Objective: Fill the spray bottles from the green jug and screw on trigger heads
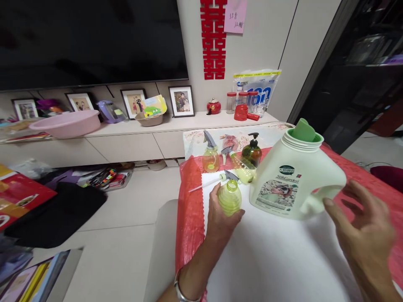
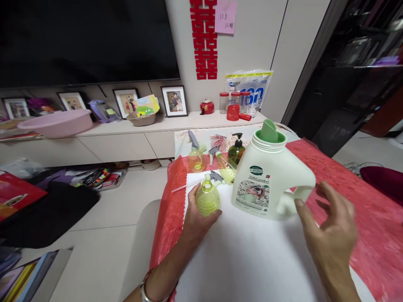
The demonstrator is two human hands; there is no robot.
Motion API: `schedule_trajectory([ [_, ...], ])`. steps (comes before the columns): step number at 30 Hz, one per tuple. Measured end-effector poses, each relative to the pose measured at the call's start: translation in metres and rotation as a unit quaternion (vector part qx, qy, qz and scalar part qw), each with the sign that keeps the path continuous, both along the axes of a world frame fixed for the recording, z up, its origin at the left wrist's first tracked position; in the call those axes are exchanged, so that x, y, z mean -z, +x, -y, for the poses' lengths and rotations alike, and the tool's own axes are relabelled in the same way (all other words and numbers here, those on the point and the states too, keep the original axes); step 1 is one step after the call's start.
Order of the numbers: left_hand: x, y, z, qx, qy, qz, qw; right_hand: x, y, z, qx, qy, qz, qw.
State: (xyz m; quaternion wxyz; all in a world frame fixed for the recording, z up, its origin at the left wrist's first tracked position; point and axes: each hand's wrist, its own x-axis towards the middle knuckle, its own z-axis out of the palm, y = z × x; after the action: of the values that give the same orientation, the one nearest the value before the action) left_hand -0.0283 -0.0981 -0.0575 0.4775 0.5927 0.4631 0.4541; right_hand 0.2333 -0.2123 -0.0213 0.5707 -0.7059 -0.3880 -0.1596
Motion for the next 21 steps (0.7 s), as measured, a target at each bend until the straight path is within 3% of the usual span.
schedule_trajectory([
  [3, -0.001, -0.002, 0.002, 0.006, -0.006, 0.021, 1.000, 0.000, -0.037, 0.009, -0.041, 0.133, 0.015, 0.990],
  [6, -0.004, -0.005, 0.003, -0.001, 0.006, 0.084, 0.996, -0.007, -0.079, 0.000, -0.123, 0.102, 0.072, 0.985],
  [10, -0.011, -0.010, 0.001, -0.096, 0.007, 0.122, 0.988, -0.006, -0.118, -0.027, -0.244, 0.046, 0.140, 0.958],
  [15, -0.017, -0.012, 0.000, -0.152, -0.028, 0.108, 0.982, 0.017, -0.131, -0.042, -0.322, 0.026, 0.169, 0.931],
  [21, -0.039, -0.020, 0.002, -0.087, -0.042, 0.093, 0.991, 0.030, -0.130, -0.032, -0.363, -0.004, 0.182, 0.914],
])
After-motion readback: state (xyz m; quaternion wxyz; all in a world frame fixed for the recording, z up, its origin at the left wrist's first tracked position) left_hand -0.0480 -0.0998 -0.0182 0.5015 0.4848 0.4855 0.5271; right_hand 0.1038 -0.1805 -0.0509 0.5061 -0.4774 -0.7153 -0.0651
